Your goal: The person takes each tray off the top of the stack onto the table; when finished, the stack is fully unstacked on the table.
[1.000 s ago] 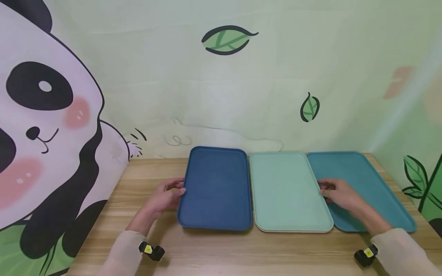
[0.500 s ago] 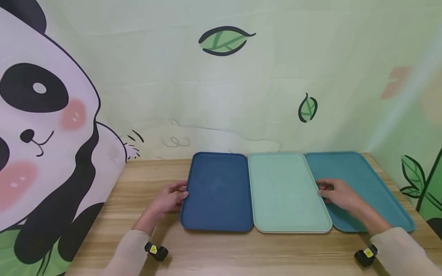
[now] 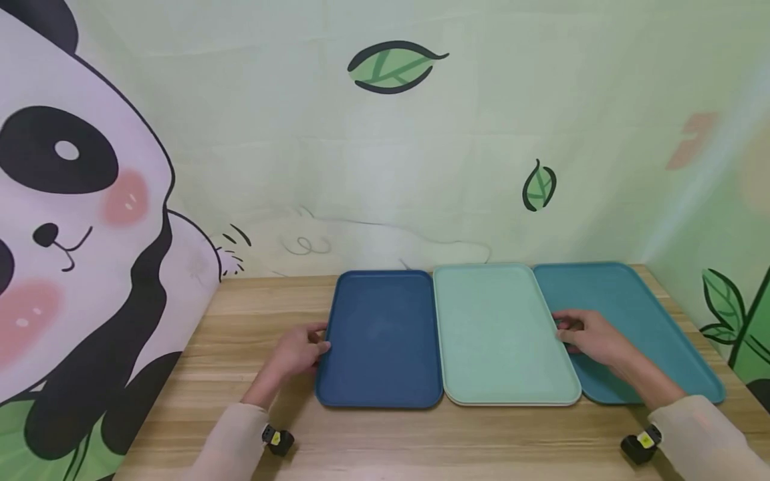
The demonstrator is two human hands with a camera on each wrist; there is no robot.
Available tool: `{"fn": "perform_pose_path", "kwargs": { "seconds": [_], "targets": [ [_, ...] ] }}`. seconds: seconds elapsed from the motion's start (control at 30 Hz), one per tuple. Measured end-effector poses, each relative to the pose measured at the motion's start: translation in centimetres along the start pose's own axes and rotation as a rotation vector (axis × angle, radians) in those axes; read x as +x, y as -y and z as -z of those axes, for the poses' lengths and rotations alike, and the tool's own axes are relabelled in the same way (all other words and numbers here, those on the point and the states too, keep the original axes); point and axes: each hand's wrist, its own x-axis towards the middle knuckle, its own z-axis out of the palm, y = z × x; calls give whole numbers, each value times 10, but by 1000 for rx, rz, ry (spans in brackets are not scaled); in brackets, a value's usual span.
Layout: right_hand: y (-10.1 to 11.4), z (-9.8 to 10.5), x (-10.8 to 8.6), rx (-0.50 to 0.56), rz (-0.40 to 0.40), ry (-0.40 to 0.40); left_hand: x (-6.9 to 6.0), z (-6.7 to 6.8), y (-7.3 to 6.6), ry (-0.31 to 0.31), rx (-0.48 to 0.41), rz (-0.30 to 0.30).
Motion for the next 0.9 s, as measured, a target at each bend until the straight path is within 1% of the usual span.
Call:
{"fn": "perform_pose_path", "kwargs": {
  "seconds": [0.1, 0.2, 0.23, 0.3, 0.37, 0.4, 0.47, 0.53, 0.6, 0.67, 0.73, 0.9],
  "targets": [
    [1, 1, -1, -7, -2, -2, 2, -1, -2, -10, 129, -67],
    [1, 1, -1, -14, 3, 0, 2, 1, -6, -16, 224, -96],
    [1, 1, -1, -16, 6, 1, 2, 2, -9, -20, 244, -99],
    [1, 1, 0, -17, 9, 4, 2, 4, -16, -47, 278, -94],
    [1, 1, 0, -17, 9, 5, 3, 3, -27, -87, 305, -116],
    [1, 1, 0, -15, 8, 6, 4, 1, -32, -106, 297, -142],
    [0, 2, 0, -11, 6, 9, 7, -8, -45, -127, 248, -199],
    [0, 2, -1, -9, 7, 11, 9, -20, -59, -106, 151, -250],
    [-1, 3, -1, -5, 10, 13, 11, -35, -71, -56, 47, -287],
    [0, 2, -2, -5, 14, 14, 12, -51, -82, -10, -26, -293],
    [0, 1, -1, -8, 15, 13, 14, -67, -91, 20, -72, -309],
    [0, 0, 0, -14, 17, 6, 20, -103, -108, 32, -93, -330]
  ]
}}
